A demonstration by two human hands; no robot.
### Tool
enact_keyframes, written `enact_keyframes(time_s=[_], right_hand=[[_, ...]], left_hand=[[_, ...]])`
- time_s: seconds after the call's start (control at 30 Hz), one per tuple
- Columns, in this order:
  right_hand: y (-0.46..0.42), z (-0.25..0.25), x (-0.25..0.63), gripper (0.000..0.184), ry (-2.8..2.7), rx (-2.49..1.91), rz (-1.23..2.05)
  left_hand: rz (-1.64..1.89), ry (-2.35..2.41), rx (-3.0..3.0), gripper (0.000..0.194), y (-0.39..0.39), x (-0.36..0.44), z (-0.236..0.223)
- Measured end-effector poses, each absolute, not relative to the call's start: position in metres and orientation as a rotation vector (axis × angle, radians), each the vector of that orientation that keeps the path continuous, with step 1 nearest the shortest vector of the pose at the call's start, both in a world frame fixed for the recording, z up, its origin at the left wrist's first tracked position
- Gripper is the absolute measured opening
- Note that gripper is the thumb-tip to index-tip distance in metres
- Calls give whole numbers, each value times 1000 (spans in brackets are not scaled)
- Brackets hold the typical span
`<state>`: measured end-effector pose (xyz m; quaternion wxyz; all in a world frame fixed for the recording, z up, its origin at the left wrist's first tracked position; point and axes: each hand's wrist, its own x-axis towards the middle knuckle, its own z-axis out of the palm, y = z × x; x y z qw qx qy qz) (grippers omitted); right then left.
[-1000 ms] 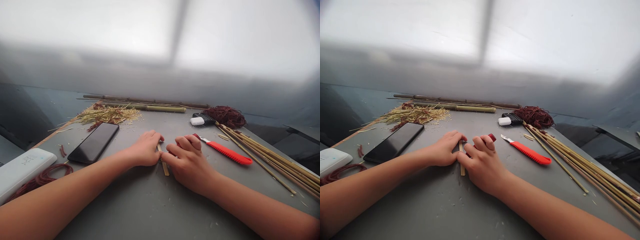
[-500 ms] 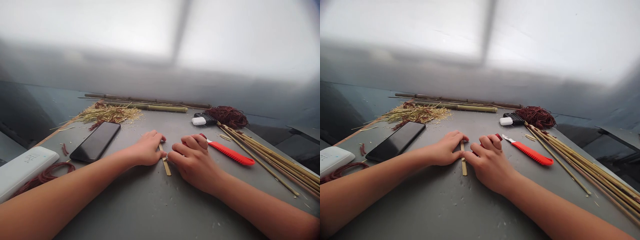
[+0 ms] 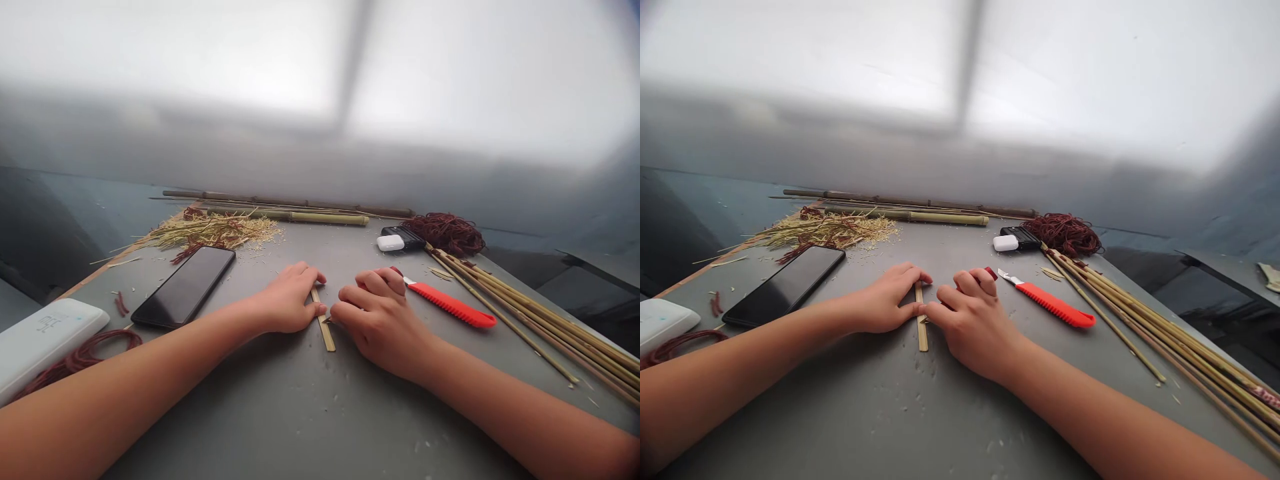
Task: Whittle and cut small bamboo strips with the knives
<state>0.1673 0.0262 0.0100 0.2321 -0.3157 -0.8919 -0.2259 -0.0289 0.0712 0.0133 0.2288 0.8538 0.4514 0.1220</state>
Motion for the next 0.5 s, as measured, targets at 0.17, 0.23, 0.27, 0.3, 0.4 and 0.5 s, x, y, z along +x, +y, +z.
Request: enact_keyframes(time_s=[0.17, 0.23, 0.27, 0.3, 0.4, 0.5], right_hand=[[25, 8, 164, 28, -2421, -867, -655], [24, 8, 160, 27, -2404, -869, -710], [23, 7, 158, 27, -2399, -871, -732], [23, 7, 157, 27, -2397, -869, -744], [24, 7, 158, 28, -2393, -843, -715], [25, 8, 164, 26, -2418, -843, -673]], left_hand=[[375, 1264, 2350, 37, 72, -26, 11], [379, 1272, 2353, 38, 72, -25, 11], [378, 1274, 2354, 38, 72, -25, 11], [374, 1273, 2356, 38, 72, -25, 11], [358, 1263, 2360, 36, 73, -27, 11], [349, 1258, 2359, 36, 72, -28, 12]])
